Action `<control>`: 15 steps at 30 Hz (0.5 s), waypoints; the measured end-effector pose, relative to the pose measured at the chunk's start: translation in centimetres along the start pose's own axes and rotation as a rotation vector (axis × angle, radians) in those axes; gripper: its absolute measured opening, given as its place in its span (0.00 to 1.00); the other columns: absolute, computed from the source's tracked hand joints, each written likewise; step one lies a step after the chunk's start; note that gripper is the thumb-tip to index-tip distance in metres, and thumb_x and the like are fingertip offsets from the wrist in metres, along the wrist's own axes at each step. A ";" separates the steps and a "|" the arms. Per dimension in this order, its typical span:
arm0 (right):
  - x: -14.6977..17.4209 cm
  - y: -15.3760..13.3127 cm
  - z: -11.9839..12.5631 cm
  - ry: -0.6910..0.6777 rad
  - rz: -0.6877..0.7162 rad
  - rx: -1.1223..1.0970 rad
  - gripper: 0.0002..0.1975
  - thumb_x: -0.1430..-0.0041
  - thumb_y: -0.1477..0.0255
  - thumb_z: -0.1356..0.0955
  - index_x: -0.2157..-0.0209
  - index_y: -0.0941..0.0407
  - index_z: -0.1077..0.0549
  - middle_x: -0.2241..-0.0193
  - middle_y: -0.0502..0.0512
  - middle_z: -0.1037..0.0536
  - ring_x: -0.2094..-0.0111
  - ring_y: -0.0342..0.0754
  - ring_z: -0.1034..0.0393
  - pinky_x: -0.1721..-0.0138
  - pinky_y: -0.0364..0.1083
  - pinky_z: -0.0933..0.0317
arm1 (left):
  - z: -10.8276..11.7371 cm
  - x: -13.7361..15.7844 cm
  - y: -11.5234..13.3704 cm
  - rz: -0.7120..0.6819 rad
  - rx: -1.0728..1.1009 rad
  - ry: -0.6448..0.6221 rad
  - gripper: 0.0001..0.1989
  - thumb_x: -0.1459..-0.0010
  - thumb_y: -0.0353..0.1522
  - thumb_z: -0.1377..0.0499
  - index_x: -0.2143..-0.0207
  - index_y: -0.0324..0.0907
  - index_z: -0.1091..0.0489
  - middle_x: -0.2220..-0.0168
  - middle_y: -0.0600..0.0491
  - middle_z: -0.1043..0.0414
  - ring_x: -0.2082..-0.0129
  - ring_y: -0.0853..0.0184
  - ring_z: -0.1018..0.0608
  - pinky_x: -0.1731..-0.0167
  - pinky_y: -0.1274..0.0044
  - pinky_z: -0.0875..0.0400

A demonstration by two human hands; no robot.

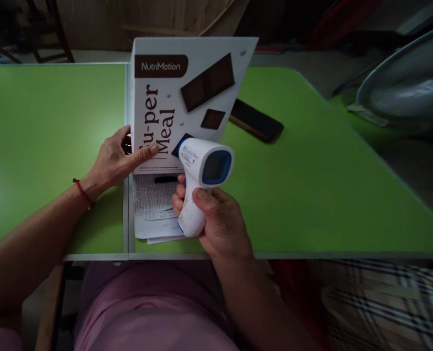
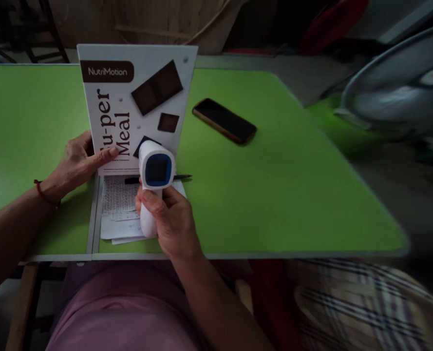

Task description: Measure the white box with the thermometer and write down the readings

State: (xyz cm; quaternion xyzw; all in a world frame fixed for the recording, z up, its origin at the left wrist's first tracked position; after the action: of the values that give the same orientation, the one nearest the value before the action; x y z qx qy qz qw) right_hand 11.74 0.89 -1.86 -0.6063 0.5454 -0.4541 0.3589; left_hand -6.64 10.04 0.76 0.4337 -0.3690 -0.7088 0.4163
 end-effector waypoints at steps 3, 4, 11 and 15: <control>0.0 0.0 -0.1 -0.001 0.008 0.014 0.22 0.54 0.54 0.25 0.63 0.53 0.26 0.76 0.47 0.29 0.76 0.42 0.37 0.75 0.45 0.41 | 0.0 0.0 -0.1 -0.007 0.001 -0.002 0.24 0.45 0.52 0.32 0.57 0.43 0.26 0.52 0.46 0.21 0.53 0.54 0.19 0.54 0.61 0.21; 0.0 0.0 -0.1 -0.002 0.011 0.019 0.21 0.54 0.54 0.25 0.63 0.53 0.26 0.76 0.47 0.29 0.76 0.42 0.37 0.75 0.45 0.41 | 0.0 -0.1 -0.1 -0.007 -0.001 -0.002 0.24 0.45 0.52 0.32 0.57 0.43 0.26 0.52 0.46 0.21 0.54 0.54 0.19 0.55 0.61 0.21; 0.0 0.2 0.2 -0.022 0.015 -0.005 0.23 0.54 0.53 0.24 0.63 0.53 0.27 0.75 0.47 0.28 0.76 0.42 0.36 0.74 0.45 0.40 | 0.0 -0.1 -0.6 0.008 -0.012 0.007 0.26 0.47 0.53 0.32 0.56 0.43 0.26 0.53 0.46 0.21 0.54 0.54 0.19 0.56 0.61 0.20; 0.1 0.4 0.3 -0.051 0.022 0.034 0.20 0.50 0.53 0.25 0.67 0.53 0.28 0.75 0.47 0.28 0.75 0.43 0.34 0.73 0.45 0.37 | 0.1 -0.2 -0.6 0.027 0.014 -0.003 0.28 0.48 0.53 0.31 0.55 0.43 0.27 0.52 0.45 0.21 0.55 0.54 0.19 0.56 0.61 0.20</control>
State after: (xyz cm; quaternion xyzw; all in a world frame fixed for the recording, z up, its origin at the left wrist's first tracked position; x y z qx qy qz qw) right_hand 11.93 0.75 -2.30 -0.6055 0.5348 -0.4437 0.3879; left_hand -6.87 10.47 0.29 0.4305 -0.3804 -0.7013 0.4221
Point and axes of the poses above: each hand's wrist, its own x-axis away from the middle knuckle, its own z-axis out of the back of the hand, y = z × x, the point moved 3 cm from there along -x, towards the middle knuckle
